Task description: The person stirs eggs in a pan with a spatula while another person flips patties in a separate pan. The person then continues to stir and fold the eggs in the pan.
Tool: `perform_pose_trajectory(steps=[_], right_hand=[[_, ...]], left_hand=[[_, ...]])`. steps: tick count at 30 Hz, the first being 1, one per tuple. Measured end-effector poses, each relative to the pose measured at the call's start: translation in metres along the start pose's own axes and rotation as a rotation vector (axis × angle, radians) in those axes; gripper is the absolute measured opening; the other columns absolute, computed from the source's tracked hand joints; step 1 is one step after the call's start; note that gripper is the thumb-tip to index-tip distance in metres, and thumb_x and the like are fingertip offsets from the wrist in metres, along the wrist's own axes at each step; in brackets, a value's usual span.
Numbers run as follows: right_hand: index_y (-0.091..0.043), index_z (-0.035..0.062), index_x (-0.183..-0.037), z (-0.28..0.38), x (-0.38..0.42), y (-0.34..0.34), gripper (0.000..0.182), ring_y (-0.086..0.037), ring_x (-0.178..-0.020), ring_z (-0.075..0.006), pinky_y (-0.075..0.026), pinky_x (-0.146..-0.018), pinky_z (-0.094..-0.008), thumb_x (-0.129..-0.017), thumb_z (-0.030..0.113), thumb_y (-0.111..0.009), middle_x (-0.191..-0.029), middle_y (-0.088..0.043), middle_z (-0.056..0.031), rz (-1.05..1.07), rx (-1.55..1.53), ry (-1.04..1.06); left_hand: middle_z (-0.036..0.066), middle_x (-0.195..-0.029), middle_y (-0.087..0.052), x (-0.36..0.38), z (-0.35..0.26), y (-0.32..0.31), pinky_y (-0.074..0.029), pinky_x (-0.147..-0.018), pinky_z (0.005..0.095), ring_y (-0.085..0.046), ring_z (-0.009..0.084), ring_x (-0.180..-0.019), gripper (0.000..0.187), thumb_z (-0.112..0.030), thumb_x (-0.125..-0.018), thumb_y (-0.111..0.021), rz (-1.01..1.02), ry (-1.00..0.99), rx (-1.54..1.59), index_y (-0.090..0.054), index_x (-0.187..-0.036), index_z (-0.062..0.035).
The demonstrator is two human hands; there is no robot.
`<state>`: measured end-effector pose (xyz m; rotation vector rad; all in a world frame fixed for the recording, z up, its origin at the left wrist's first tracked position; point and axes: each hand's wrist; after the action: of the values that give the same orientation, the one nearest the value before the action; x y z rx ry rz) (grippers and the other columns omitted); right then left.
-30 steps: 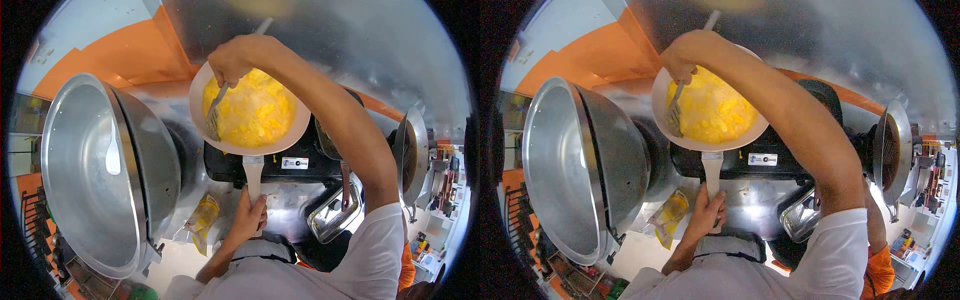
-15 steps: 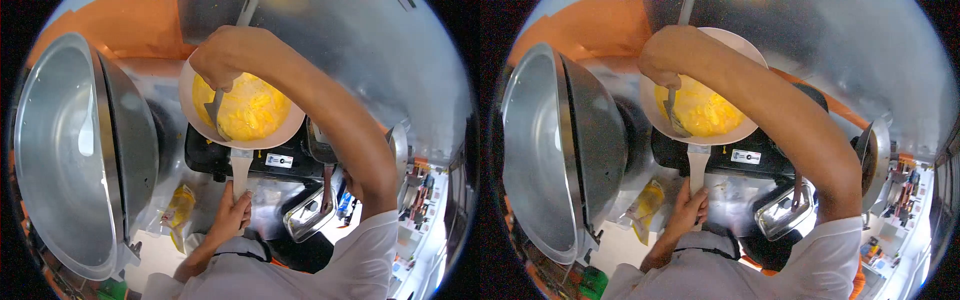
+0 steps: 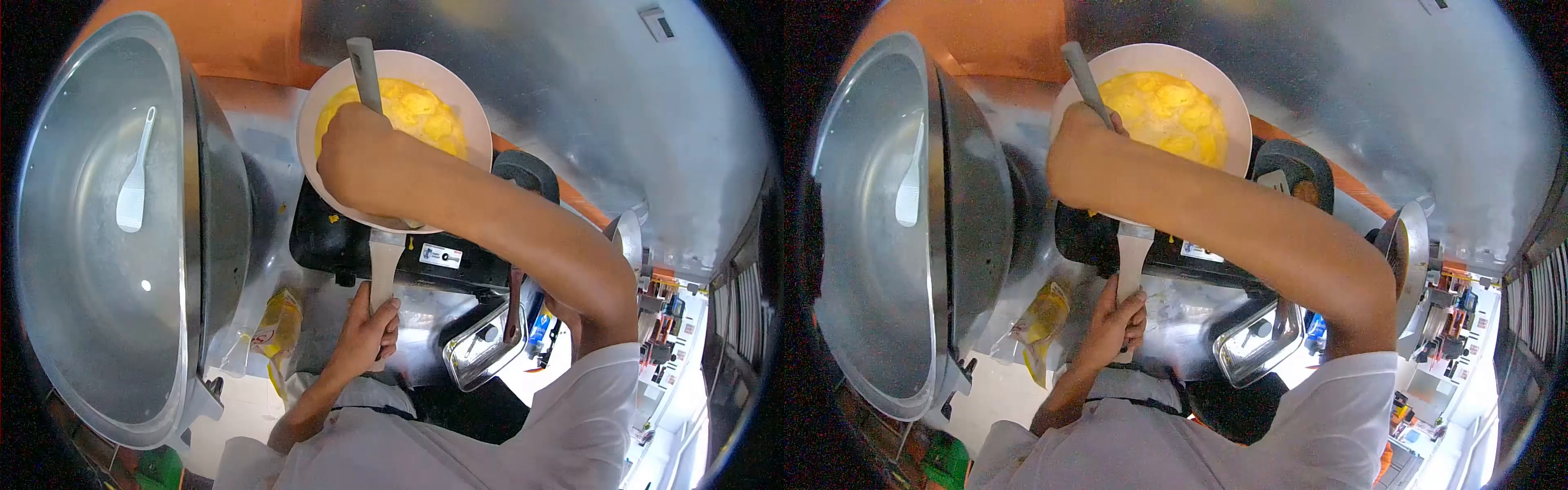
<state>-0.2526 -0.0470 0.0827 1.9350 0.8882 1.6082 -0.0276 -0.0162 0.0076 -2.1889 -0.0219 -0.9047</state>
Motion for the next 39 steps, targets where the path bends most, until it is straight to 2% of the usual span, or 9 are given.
perform_pose_trajectory(steps=[4, 6, 10, 12, 19, 21, 30, 33, 39], right_hand=[[-0.072, 0.0102, -0.083, 0.033, 0.024, 0.003, 0.017, -0.061, -0.053, -0.0257, -0.044, -0.044, -0.0427, -0.069, 0.02, -0.067, -0.069, -0.066, -0.0089, 0.145, 0.071, -0.062], [-0.074, 0.0155, -0.079, 0.047, 0.043, 0.005, 0.012, -0.067, -0.071, -0.0231, -0.044, -0.055, -0.0395, -0.074, 0.019, -0.064, -0.075, -0.07, -0.0053, 0.318, 0.193, -0.093], [-0.073, 0.0158, -0.08, 0.059, 0.064, -0.021, 0.011, -0.065, -0.074, -0.0232, -0.044, -0.062, -0.041, -0.076, 0.02, -0.064, -0.074, -0.069, -0.0037, 0.36, 0.252, -0.215], [-0.073, 0.0145, -0.081, 0.063, 0.085, -0.04, 0.013, -0.063, -0.084, -0.0217, -0.043, -0.07, -0.0405, -0.079, 0.02, -0.061, -0.083, -0.068, -0.0043, 0.102, 0.274, -0.358], [-0.071, 0.0116, -0.095, 0.061, 0.144, -0.076, 0.019, -0.06, -0.1, -0.0219, -0.045, -0.076, -0.0378, -0.081, 0.016, -0.058, -0.097, -0.065, -0.0083, -0.042, 0.105, -0.698], [-0.07, 0.0105, -0.089, 0.056, 0.157, -0.103, 0.015, -0.061, -0.095, -0.0223, -0.045, -0.079, -0.0398, -0.082, 0.014, -0.057, -0.096, -0.064, -0.0089, -0.462, -0.002, -0.812], [-0.067, 0.0061, -0.095, 0.091, 0.189, -0.115, 0.016, -0.064, -0.078, -0.0432, -0.05, -0.071, -0.0516, -0.088, 0.013, -0.054, -0.081, -0.065, -0.0226, -0.8, -0.622, -1.049], [-0.065, 0.0006, -0.11, 0.123, 0.168, -0.143, 0.025, -0.063, -0.078, -0.0436, -0.05, -0.069, -0.0473, -0.088, 0.01, -0.058, -0.083, -0.063, -0.0276, -1.096, -0.722, -1.099], [-0.06, 0.0005, -0.12, 0.165, 0.135, -0.18, 0.031, -0.065, -0.072, -0.0383, -0.049, -0.063, -0.04, -0.091, 0.006, -0.054, -0.08, -0.061, -0.0298, -1.242, -0.994, -1.145]], left_hand=[[0.0, -0.067, -0.041, 0.0, 0.004, 0.003, -0.033, -0.037, 0.0244, -0.037, 0.0063, -0.046, 0.018, -0.016, -0.096, -0.051, 0.013, 0.02, 0.055, -0.036, -0.105, -0.0117], [0.0, -0.067, -0.041, 0.0, 0.005, 0.002, -0.033, -0.037, 0.0247, -0.038, 0.0067, -0.047, 0.018, -0.015, -0.096, -0.051, 0.006, -0.009, 0.052, -0.036, -0.104, -0.012], [0.0, -0.067, -0.041, 0.003, 0.003, 0.002, -0.034, -0.038, 0.0249, -0.039, 0.0069, -0.048, 0.017, -0.015, -0.096, -0.051, 0.028, -0.021, 0.082, -0.035, -0.102, -0.0119], [0.0, -0.068, -0.041, 0.004, 0.005, 0.003, -0.034, -0.039, 0.0251, -0.039, 0.0069, -0.048, 0.018, -0.014, -0.095, -0.052, 0.043, -0.036, 0.081, -0.035, -0.101, -0.0117], [0.0, -0.069, -0.041, 0.006, 0.006, 0.003, -0.035, -0.039, 0.0258, -0.038, 0.0068, -0.049, 0.018, -0.013, -0.094, -0.052, 0.066, -0.111, 0.006, -0.037, -0.101, -0.0112], [0.0, -0.069, -0.041, 0.006, 0.008, 0.002, -0.035, -0.04, 0.0261, -0.039, 0.0069, -0.049, 0.018, -0.014, -0.093, -0.053, 0.07, -0.112, 0.021, -0.037, -0.101, -0.0112], [-0.003, -0.069, -0.041, 0.004, 0.017, 0.004, -0.032, -0.042, 0.0234, -0.037, 0.0047, -0.049, 0.017, -0.014, -0.092, -0.054, 0.093, -0.17, -0.007, -0.037, -0.096, -0.0147], [-0.003, -0.068, -0.041, 0.001, 0.02, 0.006, -0.031, -0.041, 0.0235, -0.037, 0.0048, -0.05, 0.017, -0.014, -0.092, -0.054, 0.113, -0.198, -0.004, -0.038, -0.095, -0.0148], [-0.001, -0.07, -0.043, 0.011, 0.019, 0.004, -0.034, -0.041, 0.0238, -0.039, 0.0058, -0.05, 0.018, -0.013, -0.091, -0.054, 0.097, -0.195, -0.016, -0.038, -0.097, -0.0123]])
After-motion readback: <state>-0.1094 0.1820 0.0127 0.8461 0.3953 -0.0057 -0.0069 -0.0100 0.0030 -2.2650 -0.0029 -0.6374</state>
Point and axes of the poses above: each hand's wrist, its own x-axis away from the middle knuckle, its own y-axis out of the back of the hand, z = x × y
